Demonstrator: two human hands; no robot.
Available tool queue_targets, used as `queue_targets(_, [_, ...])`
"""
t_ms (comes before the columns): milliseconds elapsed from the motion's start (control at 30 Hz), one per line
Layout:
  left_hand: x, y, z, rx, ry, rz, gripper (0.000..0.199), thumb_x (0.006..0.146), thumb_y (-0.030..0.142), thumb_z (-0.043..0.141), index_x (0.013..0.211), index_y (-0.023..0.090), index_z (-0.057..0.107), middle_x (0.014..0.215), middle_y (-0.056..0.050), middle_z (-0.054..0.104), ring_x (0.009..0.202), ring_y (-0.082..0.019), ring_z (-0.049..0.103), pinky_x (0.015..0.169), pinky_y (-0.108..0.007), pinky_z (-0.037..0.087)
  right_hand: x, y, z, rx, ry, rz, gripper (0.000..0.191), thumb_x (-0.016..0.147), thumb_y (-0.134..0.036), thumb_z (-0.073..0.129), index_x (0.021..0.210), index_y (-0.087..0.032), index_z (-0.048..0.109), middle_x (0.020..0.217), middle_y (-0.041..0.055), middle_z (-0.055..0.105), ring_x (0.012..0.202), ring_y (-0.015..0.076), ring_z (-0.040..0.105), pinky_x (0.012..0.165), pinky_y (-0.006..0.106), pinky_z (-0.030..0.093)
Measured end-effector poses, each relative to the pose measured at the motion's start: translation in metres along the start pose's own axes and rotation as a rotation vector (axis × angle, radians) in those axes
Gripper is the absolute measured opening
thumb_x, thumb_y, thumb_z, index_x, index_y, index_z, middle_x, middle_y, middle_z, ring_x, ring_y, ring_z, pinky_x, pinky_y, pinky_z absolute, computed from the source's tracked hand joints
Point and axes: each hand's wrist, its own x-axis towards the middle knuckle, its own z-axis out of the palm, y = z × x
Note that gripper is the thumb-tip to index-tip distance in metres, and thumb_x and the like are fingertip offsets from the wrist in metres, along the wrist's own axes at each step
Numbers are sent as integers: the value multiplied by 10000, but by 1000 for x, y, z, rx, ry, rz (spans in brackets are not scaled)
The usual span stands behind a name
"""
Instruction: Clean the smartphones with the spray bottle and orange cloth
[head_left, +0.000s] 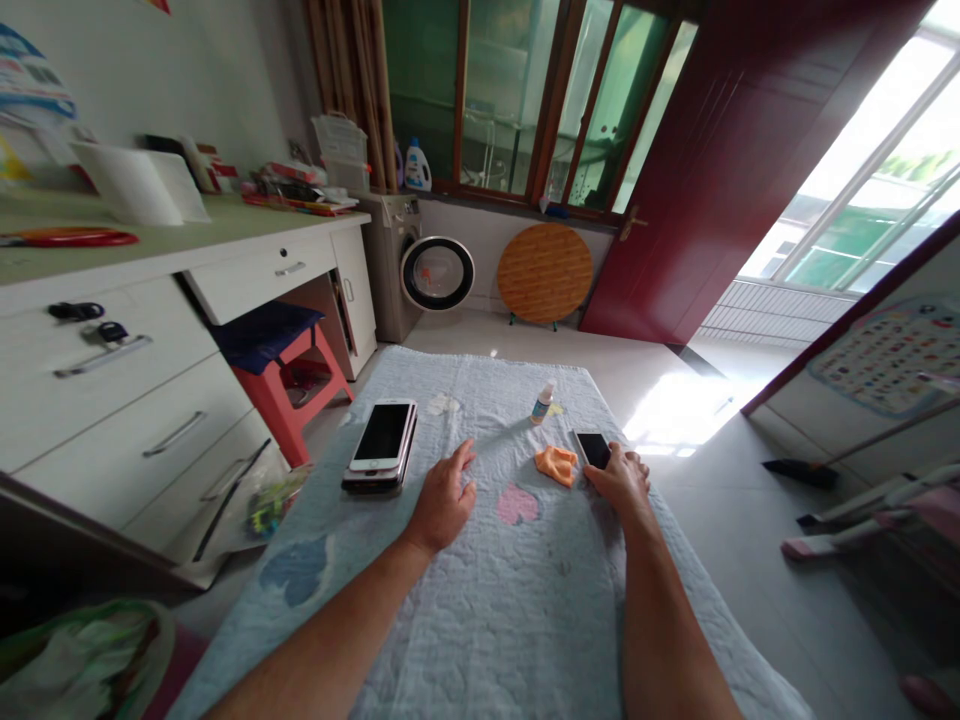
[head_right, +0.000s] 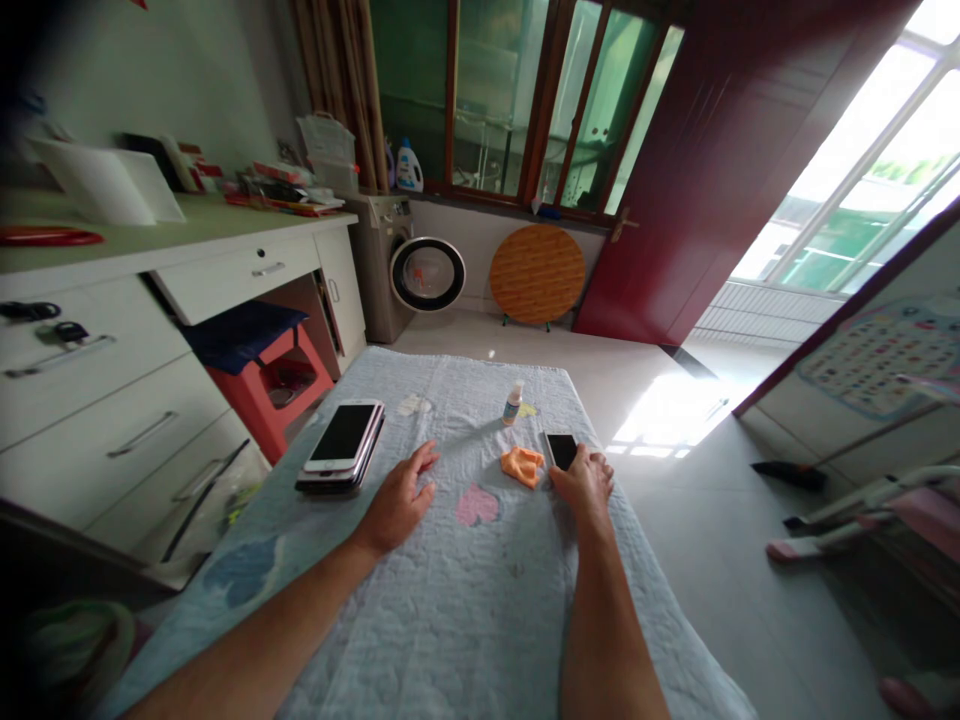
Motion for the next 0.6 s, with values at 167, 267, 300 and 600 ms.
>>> queue_targets(167, [0, 1, -1, 7, 0, -2, 612, 779, 90, 494, 1373, 165, 367, 1209, -109, 621, 1101, -206, 584, 1011, -407, 438, 0, 3, 2, 31, 38, -27, 702, 722, -478, 562, 1338, -158, 458, 1229, 209, 496, 1115, 397, 466, 854, 479, 389])
queue_targets(267, [0, 1, -1, 17, -4, -8, 607, 780, 95, 498, 1370, 158, 371, 1202, -113, 626, 1091, -209, 591, 1002, -409, 443, 0, -1, 3, 86, 144, -115, 644, 729, -433, 578, 1311, -170, 496, 1266, 184, 495, 1114, 369, 465, 872, 460, 385])
queue_targets(300, [0, 1, -1, 21, -7, -11, 609, 779, 96, 500, 1371, 158, 370, 1202, -113, 627, 1086, -210, 594, 998, -410, 445, -1, -5, 4, 111, 182, -185, 585, 743, -387, 571, 1285, -174, 520, 1264, 166, 509, 1105, 340, 474, 885, 437, 382])
queue_targets(600, [0, 7, -3, 107, 6, 79, 573, 773, 85, 498, 1335, 166, 419, 1163, -97, 646, 1058, -221, 600, 961, -410, 460, -20, -40, 28, 122, 130, -497, 397, 905, -289, 433, 1270, -196, 559, 1220, 109, 590, 1112, 266, 458, 857, 351, 341])
